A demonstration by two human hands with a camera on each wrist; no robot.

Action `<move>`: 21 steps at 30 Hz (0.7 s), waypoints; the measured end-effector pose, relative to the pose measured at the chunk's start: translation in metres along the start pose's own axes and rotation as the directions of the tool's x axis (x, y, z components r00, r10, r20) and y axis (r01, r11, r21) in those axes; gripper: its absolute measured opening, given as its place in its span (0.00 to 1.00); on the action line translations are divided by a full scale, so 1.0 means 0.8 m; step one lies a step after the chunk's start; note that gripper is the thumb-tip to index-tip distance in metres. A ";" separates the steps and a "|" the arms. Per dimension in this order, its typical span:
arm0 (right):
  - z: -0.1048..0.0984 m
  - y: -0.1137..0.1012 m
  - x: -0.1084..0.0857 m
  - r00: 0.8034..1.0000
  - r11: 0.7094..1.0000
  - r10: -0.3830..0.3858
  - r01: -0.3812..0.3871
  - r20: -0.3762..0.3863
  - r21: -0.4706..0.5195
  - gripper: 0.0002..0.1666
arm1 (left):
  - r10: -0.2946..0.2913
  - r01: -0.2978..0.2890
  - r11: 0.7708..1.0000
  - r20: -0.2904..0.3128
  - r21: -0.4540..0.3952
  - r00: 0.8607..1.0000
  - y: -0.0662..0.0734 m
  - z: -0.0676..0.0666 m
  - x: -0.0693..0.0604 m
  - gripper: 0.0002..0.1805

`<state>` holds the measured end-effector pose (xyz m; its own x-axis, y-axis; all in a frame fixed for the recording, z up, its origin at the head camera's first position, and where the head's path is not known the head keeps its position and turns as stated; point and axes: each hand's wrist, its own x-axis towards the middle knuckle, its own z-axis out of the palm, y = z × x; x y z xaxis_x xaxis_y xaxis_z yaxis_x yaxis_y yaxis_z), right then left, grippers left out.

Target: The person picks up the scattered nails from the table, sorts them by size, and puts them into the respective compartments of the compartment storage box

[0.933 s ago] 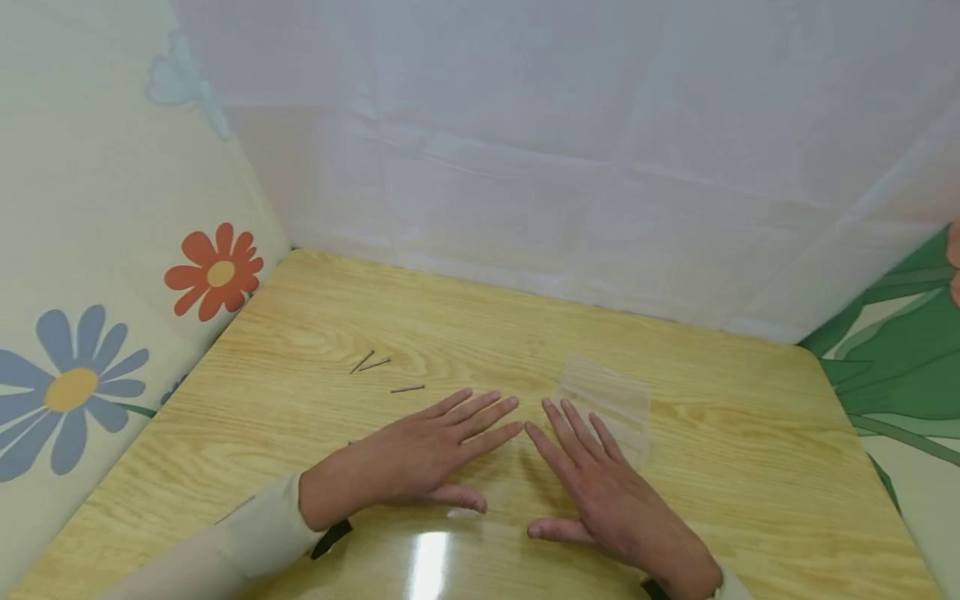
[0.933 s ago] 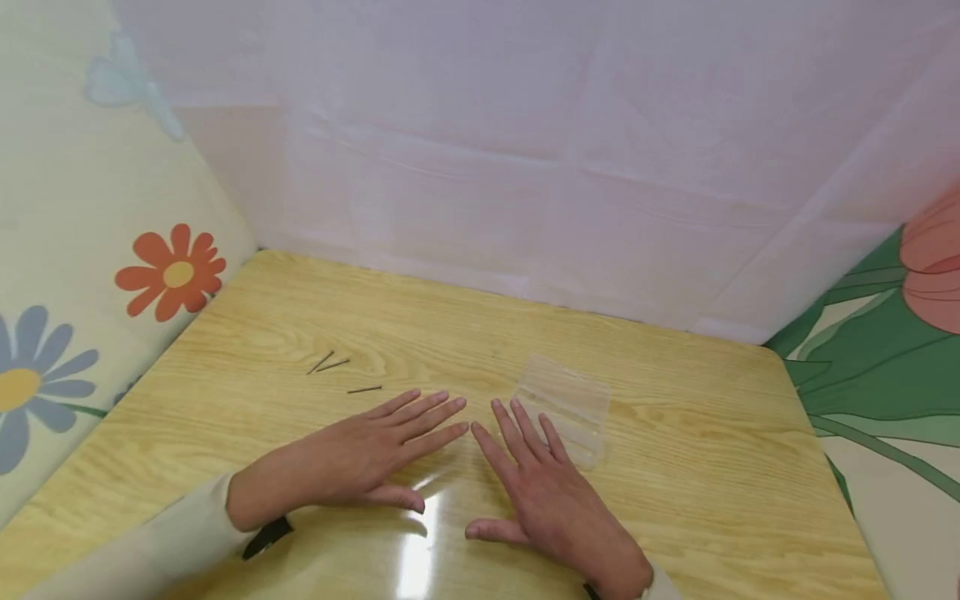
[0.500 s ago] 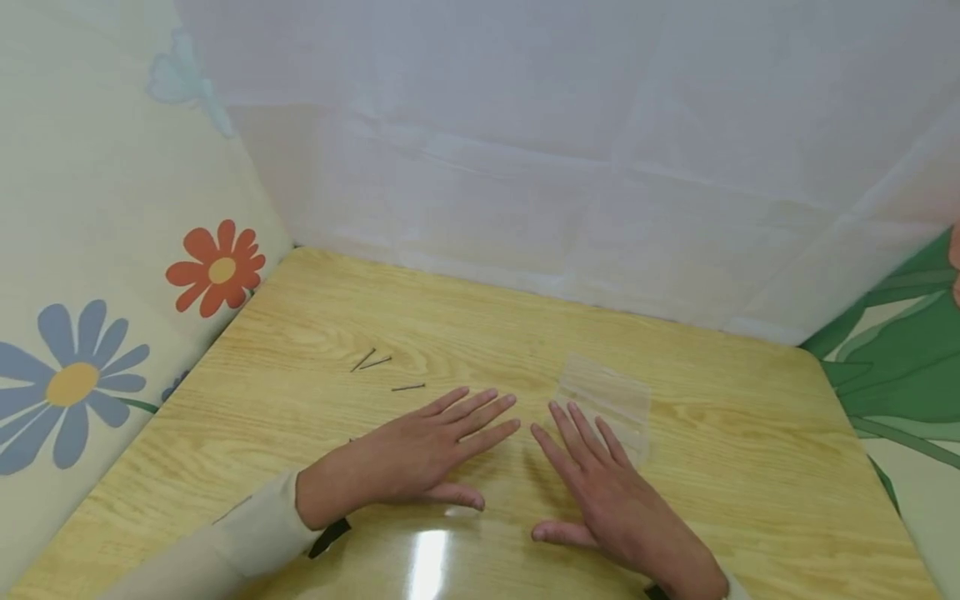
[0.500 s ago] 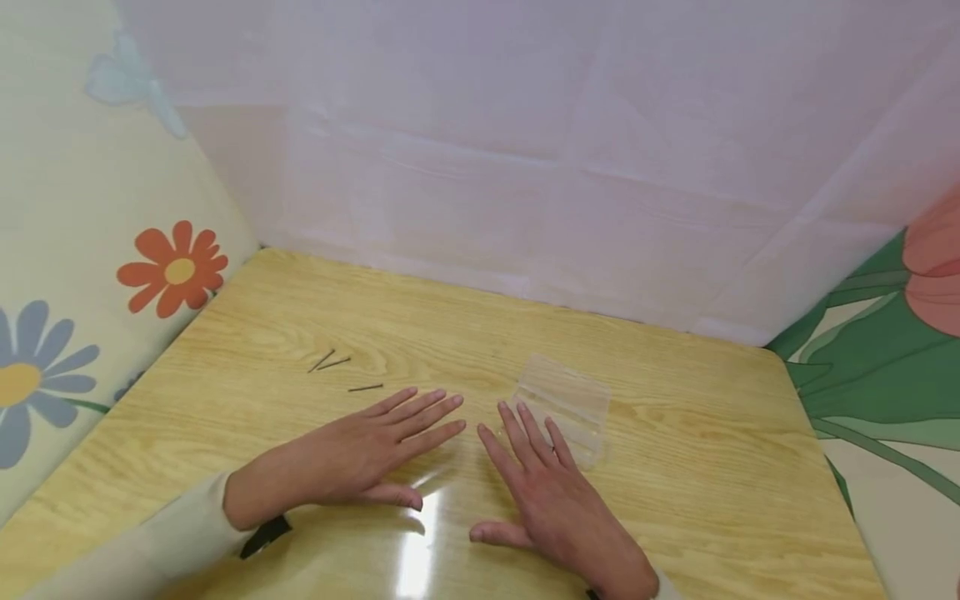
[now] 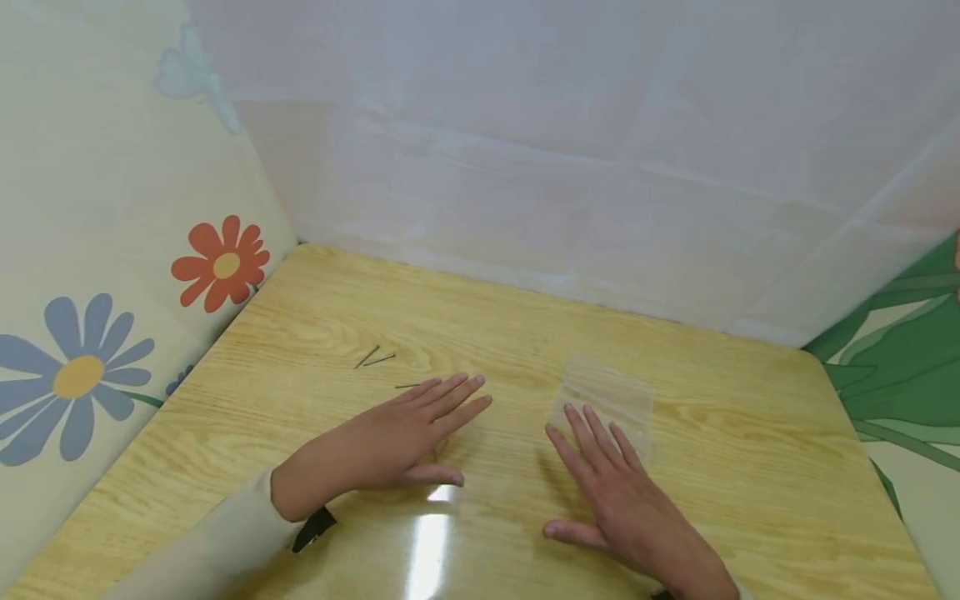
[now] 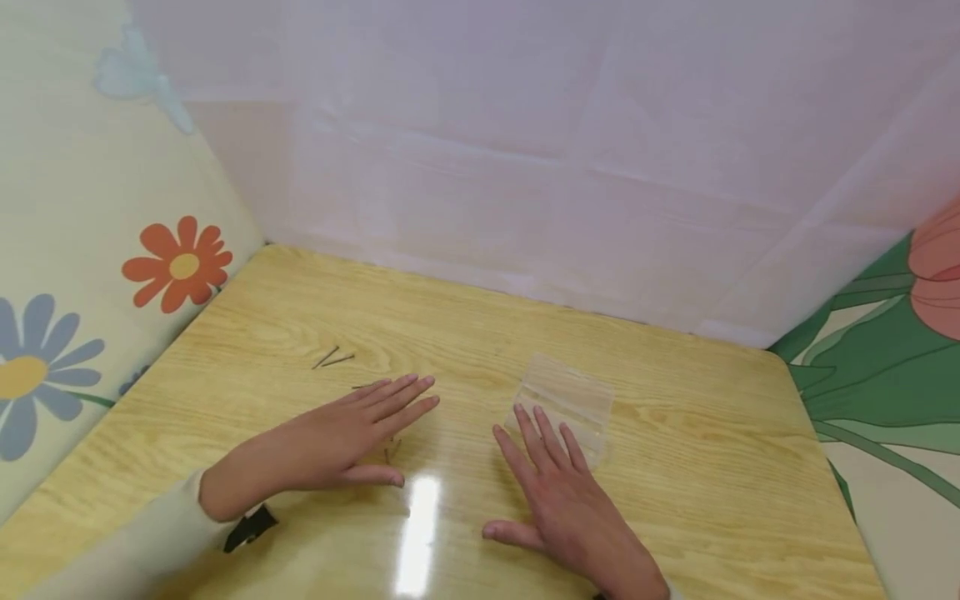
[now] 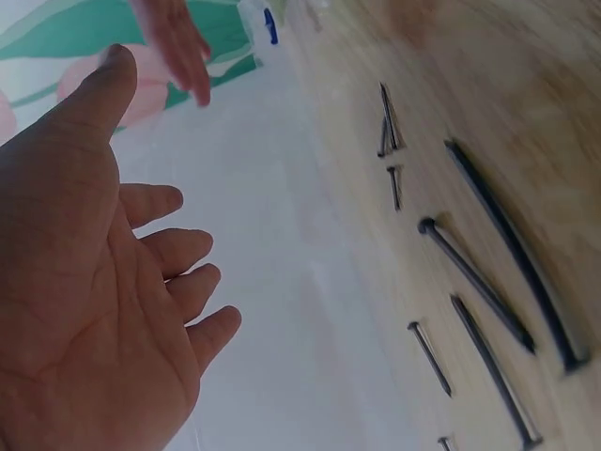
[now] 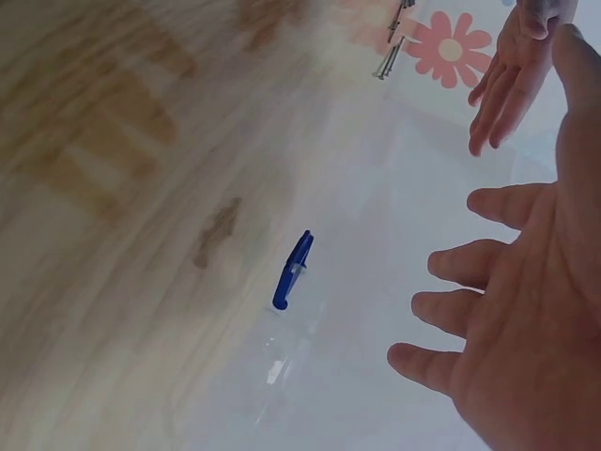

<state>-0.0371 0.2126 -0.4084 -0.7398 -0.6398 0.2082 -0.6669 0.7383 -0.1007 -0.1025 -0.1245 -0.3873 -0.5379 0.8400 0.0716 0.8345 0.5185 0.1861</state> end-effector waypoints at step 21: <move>-0.013 0.030 -0.017 0.988 0.989 0.145 -0.147 0.054 0.031 0.61 | -0.135 0.141 0.989 -0.150 0.034 0.980 -0.044 -0.010 -0.031 0.43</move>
<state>-0.0418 0.2412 -0.4036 -0.8323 -0.5367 0.1387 -0.5537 0.8172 -0.1601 -0.1199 -0.1647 -0.3881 -0.6570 0.7291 0.1917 0.7539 0.6369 0.1613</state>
